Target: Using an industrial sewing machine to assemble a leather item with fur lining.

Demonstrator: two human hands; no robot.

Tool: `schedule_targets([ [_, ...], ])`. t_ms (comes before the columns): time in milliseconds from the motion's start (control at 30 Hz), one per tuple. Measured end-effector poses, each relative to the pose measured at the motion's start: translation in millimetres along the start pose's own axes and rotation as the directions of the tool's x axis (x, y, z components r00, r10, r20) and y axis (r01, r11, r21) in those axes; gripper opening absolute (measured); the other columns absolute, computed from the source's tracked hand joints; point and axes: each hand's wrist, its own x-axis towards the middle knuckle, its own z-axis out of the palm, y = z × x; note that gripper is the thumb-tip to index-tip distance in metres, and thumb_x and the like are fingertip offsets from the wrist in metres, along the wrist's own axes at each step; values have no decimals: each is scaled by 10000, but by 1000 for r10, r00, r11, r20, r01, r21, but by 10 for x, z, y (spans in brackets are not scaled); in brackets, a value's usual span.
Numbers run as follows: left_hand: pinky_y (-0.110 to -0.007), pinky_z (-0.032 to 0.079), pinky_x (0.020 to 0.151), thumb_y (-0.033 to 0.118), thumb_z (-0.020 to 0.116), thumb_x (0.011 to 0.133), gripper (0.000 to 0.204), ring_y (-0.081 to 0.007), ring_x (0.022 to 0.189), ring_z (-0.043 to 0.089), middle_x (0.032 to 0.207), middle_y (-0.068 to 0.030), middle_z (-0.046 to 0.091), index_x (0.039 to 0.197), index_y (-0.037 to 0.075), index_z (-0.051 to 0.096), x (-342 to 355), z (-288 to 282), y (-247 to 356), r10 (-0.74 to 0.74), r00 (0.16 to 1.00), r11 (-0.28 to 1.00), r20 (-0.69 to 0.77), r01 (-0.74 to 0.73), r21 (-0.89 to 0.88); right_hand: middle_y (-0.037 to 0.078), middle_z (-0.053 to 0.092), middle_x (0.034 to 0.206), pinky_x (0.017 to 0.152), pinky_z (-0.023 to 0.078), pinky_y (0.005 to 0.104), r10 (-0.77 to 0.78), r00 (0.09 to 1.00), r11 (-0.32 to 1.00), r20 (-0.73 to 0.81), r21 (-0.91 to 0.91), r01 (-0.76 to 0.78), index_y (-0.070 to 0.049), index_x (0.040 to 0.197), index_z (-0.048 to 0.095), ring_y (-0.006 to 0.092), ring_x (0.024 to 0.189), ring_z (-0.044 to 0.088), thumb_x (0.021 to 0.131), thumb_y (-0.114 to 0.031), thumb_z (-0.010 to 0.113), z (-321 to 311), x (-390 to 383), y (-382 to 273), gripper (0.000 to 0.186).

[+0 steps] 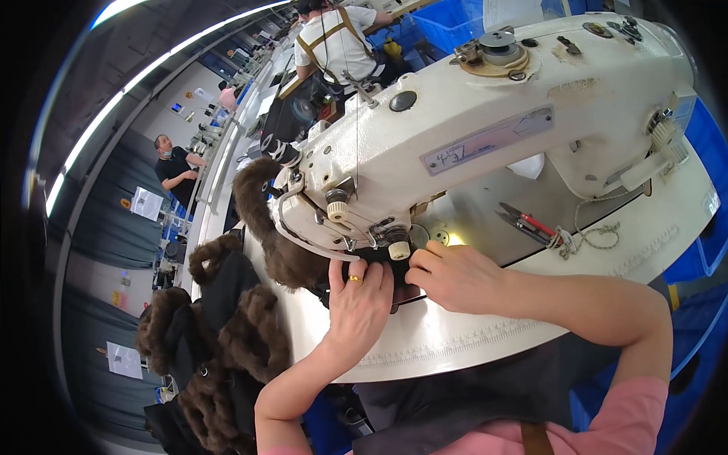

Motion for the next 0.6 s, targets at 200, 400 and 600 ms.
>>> schedule_targets([
  [200, -359, 360, 894, 153, 586, 772, 241, -206, 942, 501, 864, -49, 573, 972, 31, 639, -57, 128, -58, -18, 996, 999, -82, 15, -35, 34, 584, 970, 733, 517, 317, 182, 983, 980, -11, 86, -180, -79, 1046, 672, 214, 903, 562, 786, -122, 670, -7, 23, -83, 263],
  [400, -383, 365, 844, 100, 603, 757, 244, -231, 894, 533, 881, -35, 638, 995, 68, 644, 54, 64, -161, -53, 999, 964, 6, 53, -261, 36, 615, 1000, 782, 506, 325, 57, 997, 988, 47, 140, -63, -81, 1035, 682, 219, 916, 553, 784, -126, 647, 11, -21, -68, 258],
  [600, -363, 376, 795, 109, 577, 763, 142, -228, 810, 521, 762, -67, 560, 893, 54, 563, 101, 60, -9, 53, 998, 999, 44, -53, -4, 39, 643, 971, 747, 493, 323, -13, 999, 996, 53, 89, 8, -73, 926, 667, 218, 916, 548, 743, -128, 629, 55, -27, -103, 196],
])
